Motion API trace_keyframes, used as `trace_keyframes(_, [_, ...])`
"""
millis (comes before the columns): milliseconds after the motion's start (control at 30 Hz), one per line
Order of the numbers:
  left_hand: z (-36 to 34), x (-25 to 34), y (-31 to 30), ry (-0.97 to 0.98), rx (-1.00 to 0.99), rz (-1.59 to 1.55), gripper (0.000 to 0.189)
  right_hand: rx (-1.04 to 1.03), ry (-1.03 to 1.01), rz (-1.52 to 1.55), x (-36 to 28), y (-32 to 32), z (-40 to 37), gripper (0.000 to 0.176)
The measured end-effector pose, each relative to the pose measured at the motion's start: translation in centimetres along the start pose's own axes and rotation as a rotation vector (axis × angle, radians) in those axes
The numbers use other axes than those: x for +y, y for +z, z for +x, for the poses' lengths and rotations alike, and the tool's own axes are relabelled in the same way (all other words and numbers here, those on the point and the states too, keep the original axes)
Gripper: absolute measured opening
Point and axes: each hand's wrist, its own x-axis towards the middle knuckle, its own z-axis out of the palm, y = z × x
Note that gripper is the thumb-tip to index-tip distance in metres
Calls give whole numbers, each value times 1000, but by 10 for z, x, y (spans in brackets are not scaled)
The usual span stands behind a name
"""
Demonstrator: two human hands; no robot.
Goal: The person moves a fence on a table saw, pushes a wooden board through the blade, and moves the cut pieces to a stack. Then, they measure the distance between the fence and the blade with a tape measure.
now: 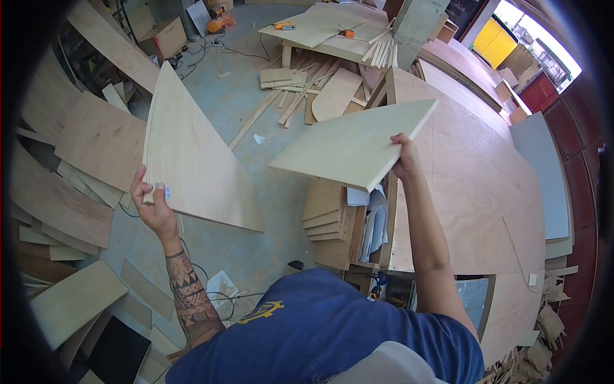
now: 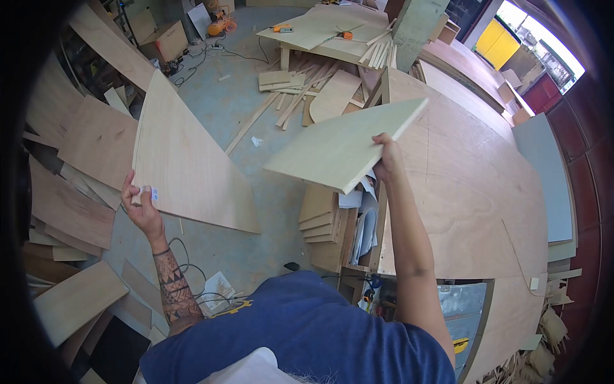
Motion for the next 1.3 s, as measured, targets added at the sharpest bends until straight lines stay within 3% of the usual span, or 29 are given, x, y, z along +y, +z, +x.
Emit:
trace_keyframes(100, [-5, -1, -4, -28, 8, 14, 19, -20, 104, -133, 56, -10, 78, 58])
trace_keyframes(267, [-4, 0, 2, -10, 1, -12, 21, 13, 163, -421, 110, 11, 113, 52])
trace_keyframes(400, [-3, 1, 6, -18, -12, -16, 22, 58, 227, -539, 157, -28, 153, 51])
trace_keyframes(567, [-2, 4, 15, -28, -27, -32, 23, 53, 198, -577, 198, -82, 144, 58])
trace_keyframes(700, [-3, 4, 24, -63, -53, -135, 23, 12, 177, -911, 198, -115, 119, 64])
trace_keyframes(767, [-2, 4, 31, -71, -70, -159, 23, 221, -25, -1428, 203, -130, 110, 67])
trace_keyframes(900, [0, 9, 54, -51, -119, -130, 23, 297, -57, -1497, 206, -129, 87, 72])
trace_keyframes(967, [-6, 19, 68, -40, -137, -134, 22, 390, -615, -1635, 204, -69, 46, 80])
trace_keyframes(1033, [-14, 33, 82, -21, -165, -160, 21, 24, -512, -1511, 198, 3, -5, 83])
trace_keyframes(1067, [-20, 41, 92, -33, -167, -212, 23, -271, -487, -1434, 215, 19, -18, 94])
trace_keyframes(1133, [-33, 49, 110, 12, -239, -185, 23, -601, -368, -1165, 228, 82, -62, 108])
trace_keyframes(1233, [-45, 73, 132, 50, -428, -243, 30, -670, -458, -996, 210, 162, -90, 117])
trace_keyframes(1300, [-46, 76, 134, 38, -560, -335, 38, -623, -500, -654, 197, 187, -79, 116])
